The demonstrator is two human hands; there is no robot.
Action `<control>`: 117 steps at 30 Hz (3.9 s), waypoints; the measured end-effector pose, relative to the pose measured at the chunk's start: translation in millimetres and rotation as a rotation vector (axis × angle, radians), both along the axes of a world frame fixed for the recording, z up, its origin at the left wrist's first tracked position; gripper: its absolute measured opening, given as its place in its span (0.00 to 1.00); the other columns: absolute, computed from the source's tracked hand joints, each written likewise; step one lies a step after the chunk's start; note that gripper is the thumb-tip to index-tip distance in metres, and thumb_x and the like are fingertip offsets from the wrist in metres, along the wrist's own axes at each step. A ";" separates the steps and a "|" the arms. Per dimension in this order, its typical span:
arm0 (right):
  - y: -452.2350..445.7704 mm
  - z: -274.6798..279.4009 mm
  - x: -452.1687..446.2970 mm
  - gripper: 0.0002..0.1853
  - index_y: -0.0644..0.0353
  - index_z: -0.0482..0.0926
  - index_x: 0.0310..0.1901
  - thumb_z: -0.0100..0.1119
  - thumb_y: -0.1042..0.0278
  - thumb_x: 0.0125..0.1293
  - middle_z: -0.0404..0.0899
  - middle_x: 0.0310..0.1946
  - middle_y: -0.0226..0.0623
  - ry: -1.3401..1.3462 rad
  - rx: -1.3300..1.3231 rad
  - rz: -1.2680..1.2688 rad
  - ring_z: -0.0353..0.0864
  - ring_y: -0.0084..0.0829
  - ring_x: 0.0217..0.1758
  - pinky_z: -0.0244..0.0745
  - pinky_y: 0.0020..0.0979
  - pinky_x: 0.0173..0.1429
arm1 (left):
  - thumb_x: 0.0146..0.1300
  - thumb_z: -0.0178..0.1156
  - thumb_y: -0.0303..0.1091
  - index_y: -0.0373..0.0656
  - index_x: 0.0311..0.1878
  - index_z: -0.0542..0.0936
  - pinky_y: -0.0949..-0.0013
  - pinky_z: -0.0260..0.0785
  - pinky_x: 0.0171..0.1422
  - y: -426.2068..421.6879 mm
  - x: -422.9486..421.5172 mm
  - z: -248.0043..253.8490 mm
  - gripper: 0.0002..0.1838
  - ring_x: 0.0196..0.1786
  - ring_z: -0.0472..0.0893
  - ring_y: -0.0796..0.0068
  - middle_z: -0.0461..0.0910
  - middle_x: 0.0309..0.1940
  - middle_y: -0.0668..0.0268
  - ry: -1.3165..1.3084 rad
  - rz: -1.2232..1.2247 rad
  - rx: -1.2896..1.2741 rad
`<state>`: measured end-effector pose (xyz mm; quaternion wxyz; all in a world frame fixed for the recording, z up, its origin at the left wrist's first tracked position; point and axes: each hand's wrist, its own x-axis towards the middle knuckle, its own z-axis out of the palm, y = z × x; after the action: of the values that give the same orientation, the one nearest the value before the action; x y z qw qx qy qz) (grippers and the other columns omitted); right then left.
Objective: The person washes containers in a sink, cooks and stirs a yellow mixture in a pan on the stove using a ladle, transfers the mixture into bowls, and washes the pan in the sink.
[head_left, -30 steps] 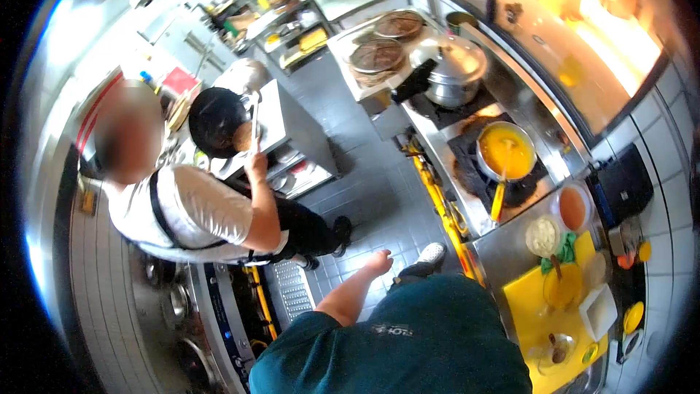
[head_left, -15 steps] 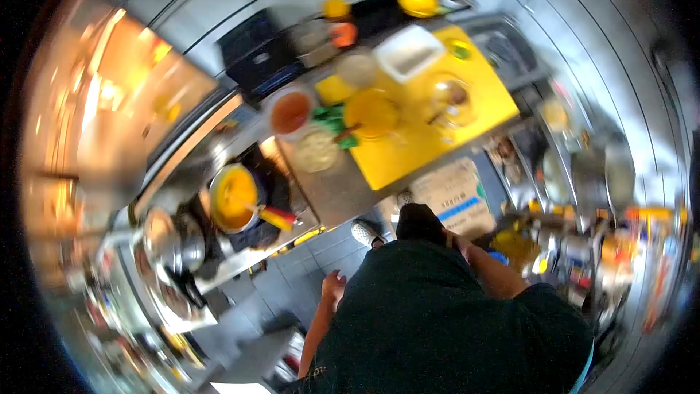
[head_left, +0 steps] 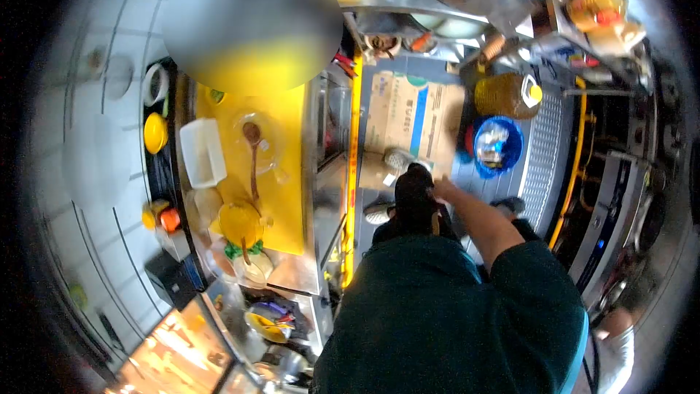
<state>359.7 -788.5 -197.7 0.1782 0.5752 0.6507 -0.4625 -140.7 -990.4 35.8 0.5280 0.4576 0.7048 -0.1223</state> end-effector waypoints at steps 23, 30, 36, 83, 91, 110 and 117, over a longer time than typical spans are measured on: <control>384.7 -56.5 -253.8 0.20 0.64 0.81 0.48 0.54 0.53 0.70 0.82 0.44 0.55 0.505 0.283 -0.288 0.82 0.55 0.50 0.77 0.50 0.58 | 0.70 0.56 0.39 0.39 0.62 0.76 0.55 0.73 0.61 -90.8 98.8 22.3 0.22 0.55 0.82 0.50 0.81 0.55 0.50 0.000 0.335 -0.183; 398.3 -69.7 -264.6 0.18 0.64 0.80 0.47 0.56 0.56 0.68 0.82 0.43 0.54 0.336 0.312 -0.205 0.82 0.54 0.48 0.77 0.49 0.56 | 0.70 0.56 0.40 0.39 0.64 0.75 0.56 0.73 0.61 -130.5 140.5 -4.2 0.22 0.55 0.82 0.51 0.80 0.56 0.50 -0.052 0.444 -0.156; 394.7 -69.6 -254.8 0.16 0.64 0.80 0.46 0.58 0.59 0.65 0.82 0.42 0.52 0.250 0.331 -0.143 0.82 0.52 0.47 0.78 0.47 0.54 | 0.71 0.56 0.40 0.39 0.65 0.74 0.56 0.73 0.61 -153.8 172.4 -16.5 0.23 0.55 0.82 0.52 0.80 0.58 0.51 -0.096 0.470 -0.100; -209.4 262.2 -370.8 0.06 0.64 0.73 0.28 0.57 0.80 0.63 0.80 0.17 0.38 0.839 -0.293 0.709 0.81 0.28 0.19 0.76 0.29 0.25 | 0.64 0.65 0.53 0.39 0.56 0.83 0.65 0.77 0.47 -329.1 408.8 -16.2 0.27 0.44 0.84 0.69 0.86 0.44 0.60 -0.205 2.175 0.226; -463.0 345.7 -447.1 0.03 0.65 0.76 0.33 0.57 0.78 0.66 0.81 0.21 0.38 0.802 -0.601 1.039 0.80 0.27 0.21 0.75 0.27 0.27 | 0.56 0.70 0.36 0.38 0.44 0.86 0.57 0.79 0.47 -432.5 398.7 48.3 0.15 0.41 0.86 0.48 0.85 0.34 0.49 0.922 2.088 0.244; -795.3 361.9 -477.9 0.10 0.64 0.72 0.28 0.61 0.75 0.66 0.80 0.20 0.42 0.711 -0.593 1.771 0.87 0.31 0.23 0.81 0.32 0.26 | 0.53 0.72 0.41 0.34 0.39 0.85 0.52 0.76 0.50 -694.9 146.2 117.0 0.19 0.44 0.84 0.50 0.84 0.36 0.45 1.452 1.801 0.097; -875.4 345.2 -512.0 0.11 0.65 0.70 0.27 0.61 0.74 0.64 0.80 0.20 0.43 0.751 -0.624 1.874 0.87 0.32 0.22 0.79 0.33 0.25 | 0.55 0.67 0.44 0.43 0.32 0.87 0.53 0.76 0.45 -767.5 107.3 65.8 0.13 0.35 0.86 0.56 0.85 0.27 0.53 1.401 1.936 0.000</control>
<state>-152.3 -1664.0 147.5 0.3914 -0.4086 0.7004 -0.4351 -33.4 -1757.8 101.6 -0.0982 -0.4299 0.8915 0.1034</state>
